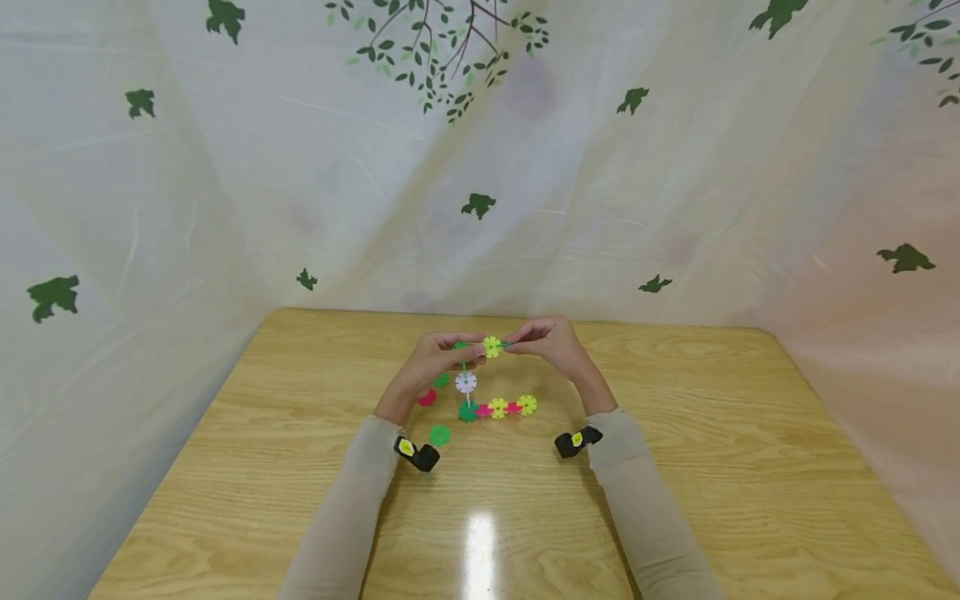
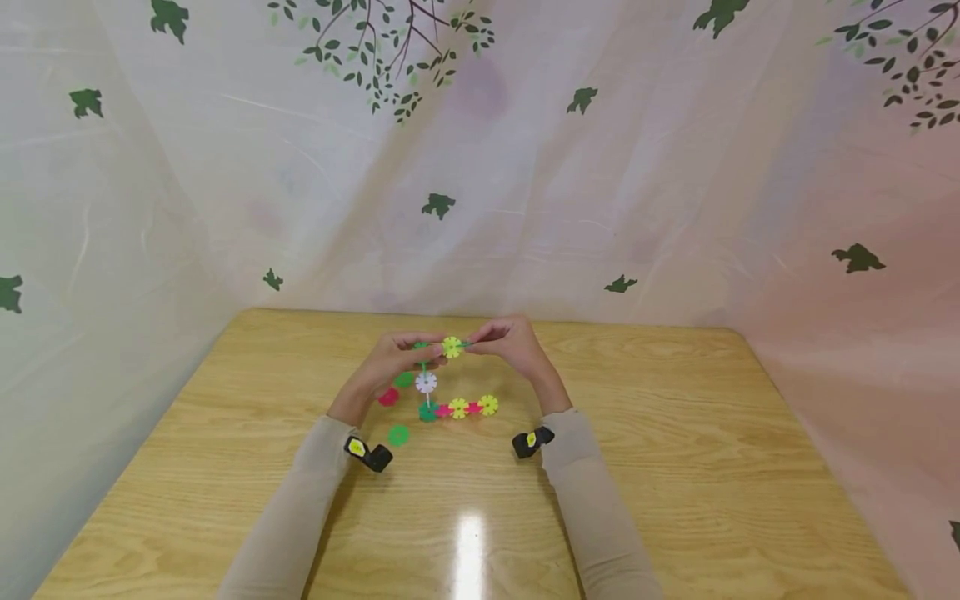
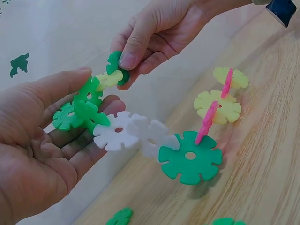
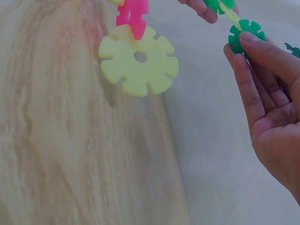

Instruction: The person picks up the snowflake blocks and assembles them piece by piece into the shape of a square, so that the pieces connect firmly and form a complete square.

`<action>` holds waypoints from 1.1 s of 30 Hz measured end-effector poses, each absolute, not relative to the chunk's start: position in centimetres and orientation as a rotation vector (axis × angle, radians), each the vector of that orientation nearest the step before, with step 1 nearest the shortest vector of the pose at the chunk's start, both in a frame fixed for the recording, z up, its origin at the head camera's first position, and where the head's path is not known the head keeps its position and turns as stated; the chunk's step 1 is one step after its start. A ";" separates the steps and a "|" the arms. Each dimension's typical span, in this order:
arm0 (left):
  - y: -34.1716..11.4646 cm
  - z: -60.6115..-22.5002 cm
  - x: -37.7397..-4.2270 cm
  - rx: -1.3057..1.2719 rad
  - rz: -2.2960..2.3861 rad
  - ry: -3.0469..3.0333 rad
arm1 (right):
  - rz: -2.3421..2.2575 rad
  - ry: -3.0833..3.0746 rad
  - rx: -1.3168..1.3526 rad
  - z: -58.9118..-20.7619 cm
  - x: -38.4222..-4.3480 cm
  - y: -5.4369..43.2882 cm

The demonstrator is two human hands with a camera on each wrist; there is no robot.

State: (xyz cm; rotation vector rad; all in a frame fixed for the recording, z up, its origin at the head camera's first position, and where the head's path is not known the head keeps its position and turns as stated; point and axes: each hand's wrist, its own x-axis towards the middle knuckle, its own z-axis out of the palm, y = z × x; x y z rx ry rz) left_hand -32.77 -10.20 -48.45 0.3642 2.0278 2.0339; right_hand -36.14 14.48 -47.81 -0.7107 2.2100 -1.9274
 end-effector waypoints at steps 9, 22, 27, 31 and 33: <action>-10.5 -48.8 -33.1 0.329 1.998 2.056 | -1.925 2.187 -0.724 -47.8 -36.0 14.2; -10.8 -48.6 -33.1 0.298 1.966 2.108 | -1.822 2.300 -0.713 -46.6 -36.1 14.2; -10.9 -48.5 -33.0 0.315 1.938 2.150 | -1.717 2.454 -0.758 -45.9 -35.6 14.0; -10.8 -48.4 -33.0 0.341 1.940 2.161 | -1.637 2.574 -0.770 -45.4 -34.9 13.6; -10.8 -48.4 -32.9 0.358 1.940 2.176 | -1.625 2.594 -0.785 -45.0 -34.4 13.4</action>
